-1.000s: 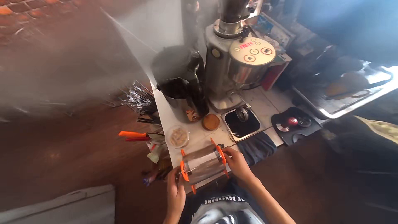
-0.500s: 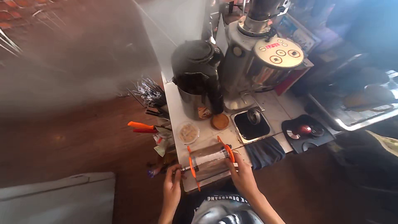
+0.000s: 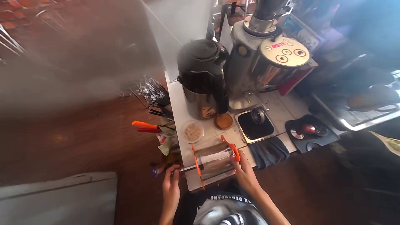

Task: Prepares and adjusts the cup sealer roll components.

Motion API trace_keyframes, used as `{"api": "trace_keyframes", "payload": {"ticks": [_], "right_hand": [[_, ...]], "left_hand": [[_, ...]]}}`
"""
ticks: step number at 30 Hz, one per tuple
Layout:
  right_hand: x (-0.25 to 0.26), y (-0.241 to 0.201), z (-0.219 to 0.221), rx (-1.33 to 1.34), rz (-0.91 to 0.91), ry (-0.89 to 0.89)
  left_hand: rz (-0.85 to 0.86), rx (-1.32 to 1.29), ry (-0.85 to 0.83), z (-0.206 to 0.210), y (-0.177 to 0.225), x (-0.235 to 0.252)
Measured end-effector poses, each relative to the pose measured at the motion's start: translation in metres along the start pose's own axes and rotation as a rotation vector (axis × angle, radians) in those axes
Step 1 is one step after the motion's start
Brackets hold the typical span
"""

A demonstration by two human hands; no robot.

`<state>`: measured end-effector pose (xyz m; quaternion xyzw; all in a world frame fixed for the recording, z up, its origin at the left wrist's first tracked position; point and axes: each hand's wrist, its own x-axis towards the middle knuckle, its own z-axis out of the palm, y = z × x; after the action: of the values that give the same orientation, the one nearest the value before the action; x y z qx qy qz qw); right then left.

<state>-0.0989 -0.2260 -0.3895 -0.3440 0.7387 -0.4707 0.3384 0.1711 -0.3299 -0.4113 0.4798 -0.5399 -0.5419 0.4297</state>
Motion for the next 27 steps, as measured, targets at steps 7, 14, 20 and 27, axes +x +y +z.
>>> {"api": "trace_keyframes", "payload": {"ticks": [7, 14, 20, 27], "right_hand": [[-0.001, 0.001, 0.011, 0.004, -0.058, 0.112], [0.000, 0.002, 0.014, 0.044, -0.007, 0.120], [0.005, 0.004, 0.014, 0.115, 0.036, 0.079], [0.008, 0.008, 0.022, 0.273, -0.037, 0.134]], "left_hand": [[-0.018, -0.007, 0.051, -0.011, 0.003, 0.001], [-0.049, -0.066, 0.145, -0.031, 0.000, -0.002], [-0.078, -0.127, 0.195, -0.049, -0.003, -0.007], [-0.051, -0.173, 0.250, -0.061, 0.005, -0.009]]}}
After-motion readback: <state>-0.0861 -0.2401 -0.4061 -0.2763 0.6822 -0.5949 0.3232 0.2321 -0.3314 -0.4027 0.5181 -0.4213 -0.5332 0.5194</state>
